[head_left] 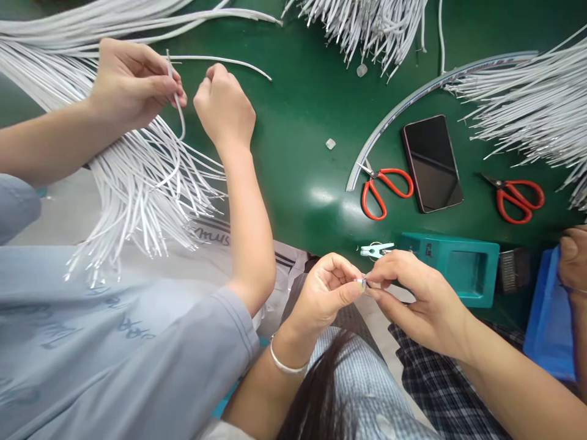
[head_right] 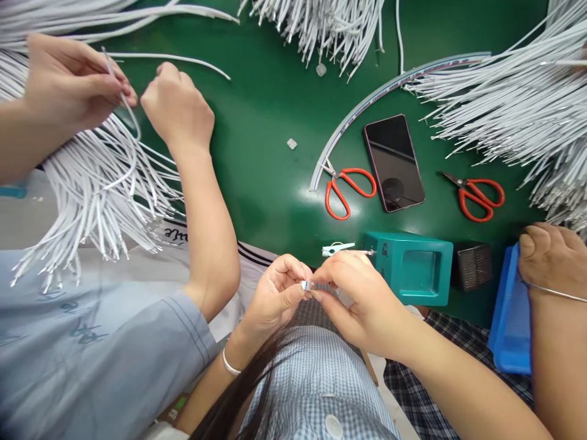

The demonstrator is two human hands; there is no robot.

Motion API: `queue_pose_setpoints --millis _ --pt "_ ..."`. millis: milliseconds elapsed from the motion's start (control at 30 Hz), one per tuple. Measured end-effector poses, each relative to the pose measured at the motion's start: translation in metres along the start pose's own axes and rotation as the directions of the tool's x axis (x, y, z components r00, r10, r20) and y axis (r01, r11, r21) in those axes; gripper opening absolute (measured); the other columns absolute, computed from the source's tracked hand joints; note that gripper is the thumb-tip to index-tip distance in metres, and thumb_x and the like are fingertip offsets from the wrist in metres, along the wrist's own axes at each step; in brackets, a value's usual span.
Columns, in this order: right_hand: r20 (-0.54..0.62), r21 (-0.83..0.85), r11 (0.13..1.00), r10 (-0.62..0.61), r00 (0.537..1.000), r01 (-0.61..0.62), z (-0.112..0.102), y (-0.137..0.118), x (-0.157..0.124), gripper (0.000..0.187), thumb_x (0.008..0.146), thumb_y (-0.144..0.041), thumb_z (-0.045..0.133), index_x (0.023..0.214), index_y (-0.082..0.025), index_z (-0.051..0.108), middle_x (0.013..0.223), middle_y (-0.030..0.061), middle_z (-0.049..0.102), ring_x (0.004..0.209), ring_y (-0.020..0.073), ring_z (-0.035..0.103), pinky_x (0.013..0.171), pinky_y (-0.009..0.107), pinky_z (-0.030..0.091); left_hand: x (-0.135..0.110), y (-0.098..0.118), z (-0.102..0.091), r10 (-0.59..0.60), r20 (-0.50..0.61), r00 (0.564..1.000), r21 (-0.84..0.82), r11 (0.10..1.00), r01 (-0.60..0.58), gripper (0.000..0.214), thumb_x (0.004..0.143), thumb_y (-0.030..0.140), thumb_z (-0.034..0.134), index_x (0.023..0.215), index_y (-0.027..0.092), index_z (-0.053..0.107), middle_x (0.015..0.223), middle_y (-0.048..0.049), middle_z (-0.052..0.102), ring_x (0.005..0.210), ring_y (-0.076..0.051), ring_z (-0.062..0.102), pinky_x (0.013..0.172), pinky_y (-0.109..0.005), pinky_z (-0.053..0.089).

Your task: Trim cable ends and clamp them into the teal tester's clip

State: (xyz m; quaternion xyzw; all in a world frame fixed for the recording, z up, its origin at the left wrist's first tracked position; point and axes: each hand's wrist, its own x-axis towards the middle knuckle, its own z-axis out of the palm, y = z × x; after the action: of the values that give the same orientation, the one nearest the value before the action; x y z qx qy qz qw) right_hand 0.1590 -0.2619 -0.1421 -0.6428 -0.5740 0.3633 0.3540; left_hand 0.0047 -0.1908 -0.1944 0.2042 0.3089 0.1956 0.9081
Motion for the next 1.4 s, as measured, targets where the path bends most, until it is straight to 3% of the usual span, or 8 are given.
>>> queue_pose_setpoints --millis 267,467,633,733,800,900,1000,1400 --pt "-0.038 0.014 0.999 0.031 0.999 -0.030 0.000 0.001 0.001 0.011 0.086 -0.010 0.060 0.084 -0.017 0.052 0.077 -0.0013 0.054 0.074 0.0090 0.050 0.070 0.024 0.042 -0.002 -0.001 0.005 0.039 -0.037 0.999 0.086 0.996 -0.036 0.022 0.075 0.028 0.080 0.082 0.013 0.067 0.079 -0.0036 0.069 0.066 -0.007 0.063 0.065 -0.015 0.051" --pt "-0.041 0.006 1.000 0.021 0.999 -0.021 0.003 0.002 0.002 0.012 0.085 -0.008 0.058 0.082 -0.017 0.052 0.075 -0.0020 0.056 0.073 0.0097 0.051 0.073 0.026 0.042 -0.004 0.001 0.008 0.102 -0.028 0.994 0.169 0.981 -0.096 0.018 0.076 0.019 0.078 0.091 0.017 0.069 0.082 -0.0017 0.068 0.077 -0.008 0.065 0.073 -0.017 0.052" --pt "-0.005 -0.142 0.987 -0.079 0.997 0.077 -0.011 0.014 0.003 0.014 0.090 -0.016 0.057 0.104 -0.018 0.058 0.095 0.0031 0.065 0.092 0.0135 0.059 0.084 0.030 0.046 0.001 -0.001 0.001 0.102 -0.161 0.982 0.308 0.950 -0.048 0.025 0.082 0.036 0.073 0.084 0.013 0.065 0.071 -0.0035 0.066 0.062 -0.007 0.059 0.061 -0.017 0.049" --pt "-0.027 -0.469 0.880 -0.097 0.995 0.073 -0.027 0.031 0.004 0.021 0.090 -0.025 0.060 0.108 -0.014 0.059 0.106 0.0088 0.064 0.098 0.0199 0.059 0.086 0.036 0.046 0.008 -0.002 -0.008 0.119 -0.224 0.967 0.287 0.956 -0.051 0.034 0.081 0.045 0.072 0.081 0.012 0.064 0.066 -0.0024 0.063 0.057 -0.006 0.055 0.056 -0.015 0.045" --pt "0.051 -0.637 0.766 -0.074 0.996 0.090 -0.035 0.041 0.006 0.024 0.086 -0.031 0.065 0.102 -0.013 0.061 0.103 0.0086 0.065 0.093 0.0230 0.059 0.085 0.039 0.044 0.013 -0.002 -0.012 0.105 -0.259 0.960 0.262 0.964 -0.035 0.036 0.078 0.045 0.075 0.081 0.012 0.063 0.066 -0.0020 0.064 0.057 -0.005 0.055 0.056 -0.014 0.045" --pt "0.194 -0.764 0.625 -0.016 0.981 0.161 -0.036 0.048 0.010 0.029 0.074 -0.034 0.077 0.092 -0.013 0.065 0.092 0.0055 0.065 0.084 0.0241 0.059 0.090 0.043 0.039 0.022 -0.004 -0.013 0.056 -0.300 0.952 0.211 0.977 0.009 0.037 0.073 0.043 0.080 0.084 0.012 0.064 0.070 -0.0021 0.067 0.060 -0.005 0.059 0.059 -0.014 0.048" --pt "0.229 -0.825 0.534 0.016 0.973 0.185 -0.031 0.047 0.013 0.023 0.070 -0.029 0.079 0.081 -0.015 0.064 0.079 0.0032 0.062 0.077 0.0233 0.057 0.091 0.043 0.035 0.028 -0.006 -0.010 0.050 -0.327 0.944 0.209 0.978 0.020 0.038 0.070 0.040 0.082 0.088 0.011 0.065 0.076 -0.0031 0.069 0.066 -0.006 0.063 0.064 -0.016 0.051" --pt "0.255 -0.790 0.558 -0.081 0.964 0.256 -0.028 0.052 0.014 0.020 0.084 -0.013 0.058 0.065 -0.017 0.054 0.066 0.0011 0.056 0.076 0.0190 0.052 0.093 0.039 0.031 0.035 -0.010 -0.003 0.073 -0.310 0.948 0.333 0.942 0.037 0.025 0.074 0.026 0.079 0.091 0.012 0.067 0.090 -0.0051 0.072 0.082 -0.010 0.068 0.078 -0.020 0.054"
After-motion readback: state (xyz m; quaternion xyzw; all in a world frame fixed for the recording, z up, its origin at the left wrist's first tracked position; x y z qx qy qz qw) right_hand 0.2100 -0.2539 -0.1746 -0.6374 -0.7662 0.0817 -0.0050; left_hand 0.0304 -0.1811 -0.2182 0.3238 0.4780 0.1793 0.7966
